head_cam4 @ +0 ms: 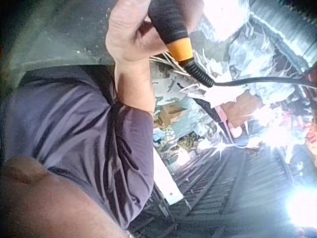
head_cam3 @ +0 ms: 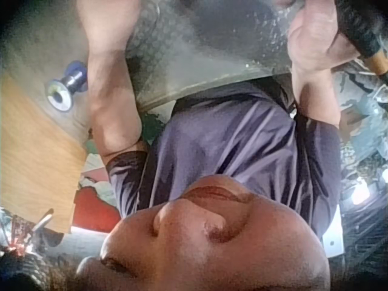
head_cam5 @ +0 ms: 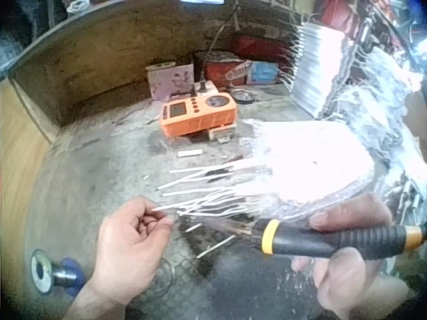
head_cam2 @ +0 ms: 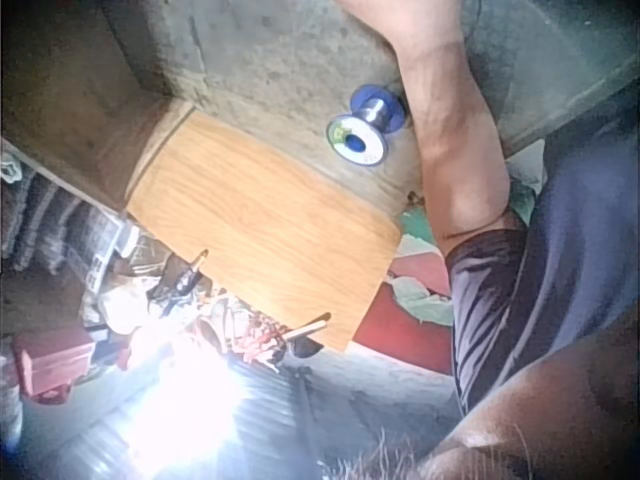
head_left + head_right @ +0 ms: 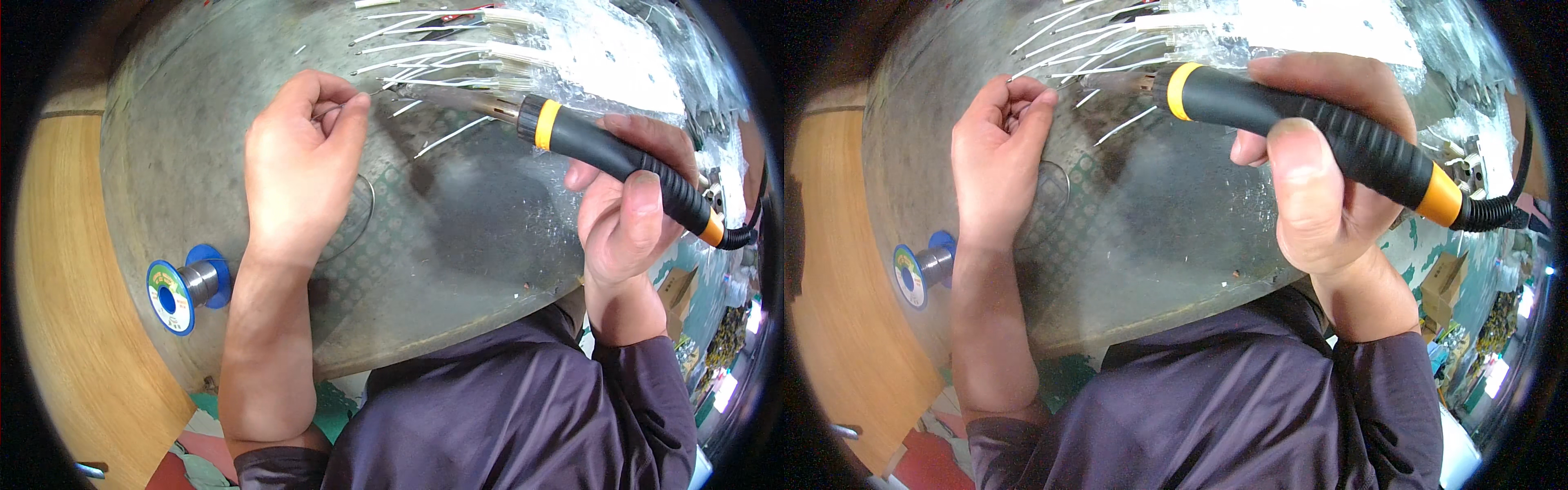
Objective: Soldering wires to multiple white electronic panels in an assembly line setting.
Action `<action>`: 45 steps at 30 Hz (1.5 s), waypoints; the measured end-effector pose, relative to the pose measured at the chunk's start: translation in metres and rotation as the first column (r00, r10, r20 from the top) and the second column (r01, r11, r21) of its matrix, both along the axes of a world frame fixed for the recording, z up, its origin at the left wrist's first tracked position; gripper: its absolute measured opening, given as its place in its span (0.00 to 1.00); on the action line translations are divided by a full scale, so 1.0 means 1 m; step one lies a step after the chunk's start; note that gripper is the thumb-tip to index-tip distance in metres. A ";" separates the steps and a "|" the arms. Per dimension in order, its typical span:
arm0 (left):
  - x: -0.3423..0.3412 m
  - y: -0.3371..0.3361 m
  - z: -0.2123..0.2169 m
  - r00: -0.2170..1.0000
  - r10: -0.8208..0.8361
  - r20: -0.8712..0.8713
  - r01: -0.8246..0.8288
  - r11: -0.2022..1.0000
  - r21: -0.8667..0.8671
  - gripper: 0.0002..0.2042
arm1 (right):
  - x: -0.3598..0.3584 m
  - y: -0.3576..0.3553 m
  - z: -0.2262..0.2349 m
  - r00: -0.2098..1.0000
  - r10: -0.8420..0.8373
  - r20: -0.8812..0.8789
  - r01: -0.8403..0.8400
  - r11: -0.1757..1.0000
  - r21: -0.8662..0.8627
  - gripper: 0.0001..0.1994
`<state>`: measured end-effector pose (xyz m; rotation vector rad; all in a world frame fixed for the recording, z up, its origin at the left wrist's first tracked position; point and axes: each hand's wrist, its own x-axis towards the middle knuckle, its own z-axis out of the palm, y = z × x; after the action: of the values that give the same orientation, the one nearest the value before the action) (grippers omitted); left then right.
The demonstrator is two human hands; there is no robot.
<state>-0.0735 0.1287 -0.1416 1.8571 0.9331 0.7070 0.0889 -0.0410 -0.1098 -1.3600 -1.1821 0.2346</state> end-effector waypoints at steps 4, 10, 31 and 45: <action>0.000 0.000 0.003 1.000 0.003 -0.029 -0.003 1.000 -0.001 0.04 | 0.003 -0.001 -0.001 1.000 0.028 0.010 -0.028 0.999 0.015 0.22; -0.001 0.001 0.002 1.000 0.027 0.001 -0.027 0.999 0.032 0.04 | 0.005 -0.004 0.000 0.999 0.047 0.006 -0.047 0.996 0.070 0.23; -0.010 -0.002 0.010 1.000 -0.009 -0.024 0.010 0.999 0.048 0.02 | 0.007 -0.016 0.007 0.998 0.056 0.011 -0.057 0.991 0.119 0.22; -0.011 -0.002 0.014 0.999 0.020 -0.030 -0.018 0.997 0.071 0.02 | 0.004 -0.032 0.020 0.995 0.093 0.029 -0.095 0.991 0.098 0.22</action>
<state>-0.0846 0.1263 -0.1271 1.9279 0.9572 0.7335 0.0924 -0.0728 -0.0901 -1.2253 -1.2641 0.2238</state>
